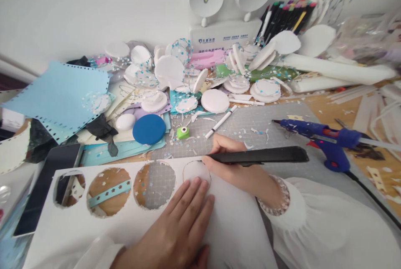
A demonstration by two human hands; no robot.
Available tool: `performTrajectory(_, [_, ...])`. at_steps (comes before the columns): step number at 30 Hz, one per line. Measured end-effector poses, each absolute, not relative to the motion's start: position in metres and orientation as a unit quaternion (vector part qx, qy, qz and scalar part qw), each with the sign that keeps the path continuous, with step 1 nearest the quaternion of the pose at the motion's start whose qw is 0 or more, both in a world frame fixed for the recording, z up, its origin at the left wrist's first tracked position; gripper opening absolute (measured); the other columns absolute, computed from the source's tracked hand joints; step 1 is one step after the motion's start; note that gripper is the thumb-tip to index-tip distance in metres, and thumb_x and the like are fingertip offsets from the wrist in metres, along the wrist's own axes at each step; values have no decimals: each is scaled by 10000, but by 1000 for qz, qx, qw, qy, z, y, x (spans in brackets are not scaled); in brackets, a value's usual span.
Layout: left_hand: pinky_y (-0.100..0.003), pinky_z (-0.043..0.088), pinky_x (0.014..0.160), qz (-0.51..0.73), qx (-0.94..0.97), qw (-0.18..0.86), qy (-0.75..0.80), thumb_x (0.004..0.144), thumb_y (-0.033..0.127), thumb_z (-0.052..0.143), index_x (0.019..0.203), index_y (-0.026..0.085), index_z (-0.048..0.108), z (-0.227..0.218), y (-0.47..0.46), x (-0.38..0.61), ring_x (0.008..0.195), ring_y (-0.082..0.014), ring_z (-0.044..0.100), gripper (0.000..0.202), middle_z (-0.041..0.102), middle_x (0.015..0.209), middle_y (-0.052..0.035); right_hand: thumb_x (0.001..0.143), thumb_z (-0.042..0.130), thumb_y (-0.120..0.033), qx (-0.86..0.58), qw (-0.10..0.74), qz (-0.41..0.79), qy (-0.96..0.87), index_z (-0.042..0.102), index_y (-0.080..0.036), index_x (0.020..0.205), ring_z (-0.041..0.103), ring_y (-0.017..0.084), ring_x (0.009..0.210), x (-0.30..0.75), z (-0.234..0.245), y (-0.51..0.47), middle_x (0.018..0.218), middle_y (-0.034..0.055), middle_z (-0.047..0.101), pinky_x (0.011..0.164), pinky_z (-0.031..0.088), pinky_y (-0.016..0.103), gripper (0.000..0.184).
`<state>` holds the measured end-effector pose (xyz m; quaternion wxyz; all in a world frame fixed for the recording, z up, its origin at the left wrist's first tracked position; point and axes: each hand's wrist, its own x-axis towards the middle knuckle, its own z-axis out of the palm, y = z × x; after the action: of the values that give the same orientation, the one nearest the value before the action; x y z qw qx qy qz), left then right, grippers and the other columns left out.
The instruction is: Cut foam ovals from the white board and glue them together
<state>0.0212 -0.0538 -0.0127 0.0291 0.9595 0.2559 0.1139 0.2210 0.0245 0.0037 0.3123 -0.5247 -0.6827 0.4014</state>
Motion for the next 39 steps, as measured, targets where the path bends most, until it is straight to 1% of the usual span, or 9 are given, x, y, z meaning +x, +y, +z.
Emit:
performTrajectory(7, [-507,358,1083,114,959,36,257,892,345,437,1335,-54,442,-14,-54,20,1323,-432,411,596,461,1391,-311,818,578,-297,-568,325,365,-662,341,-223,570,346,121,525,216,9,23,541,-56,339,494,271,285,352])
performTrajectory(13, [-494,400,1058,111,962,27,249,904,346,421,1313,-42,466,-14,-55,20,1304,-424,440,565,501,1364,-291,809,567,-393,-620,303,407,-599,321,-224,551,344,121,505,214,10,23,514,-58,328,491,269,287,393])
performTrajectory(16, [-500,414,1051,117,961,28,250,907,339,411,1312,-41,467,-15,-55,20,1301,-429,436,558,501,1365,-289,816,587,-443,-625,326,432,-562,342,-232,579,318,117,456,215,8,21,485,-71,322,481,279,287,401])
performTrajectory(20, [-526,402,1066,116,958,47,258,896,337,426,1326,-46,448,-15,-53,20,1328,-448,377,576,463,1391,-305,856,577,-498,-622,394,410,-538,487,-251,735,367,130,434,219,1,20,495,-76,372,476,313,287,290])
performTrajectory(24, [-541,374,1089,110,955,75,266,888,341,445,1336,-47,433,-12,-52,19,1358,-451,312,592,423,1416,-320,880,570,-502,-572,412,460,-540,566,-247,930,388,122,423,220,-5,23,469,-81,431,470,330,268,261])
performTrajectory(28, [-535,316,1128,96,948,109,282,890,335,449,1364,-30,413,-7,-53,18,1397,-425,244,600,363,1466,-305,878,497,-566,-439,473,618,-449,596,-206,1090,555,158,600,219,-10,24,682,20,648,602,467,297,429])
performTrajectory(31, [-545,281,1141,100,944,129,285,888,330,443,1368,-24,413,-6,-55,17,1410,-412,226,597,358,1477,-292,897,472,-549,-391,477,679,-397,570,-215,1217,596,165,679,218,-12,24,831,58,693,715,513,338,473])
performTrajectory(34, [-561,279,1136,107,941,138,289,866,324,457,1360,-26,426,-7,-56,17,1406,-415,243,606,368,1471,-294,931,472,-511,-376,479,664,-433,584,-239,1211,601,157,699,219,-14,23,828,41,687,734,507,328,405])
performTrajectory(39, [-565,291,1128,108,939,139,295,843,307,471,1342,-32,446,-7,-56,18,1390,-415,292,604,391,1455,-299,940,530,-430,-356,485,644,-471,648,-236,1085,576,130,654,221,-19,21,707,3,661,647,445,259,269])
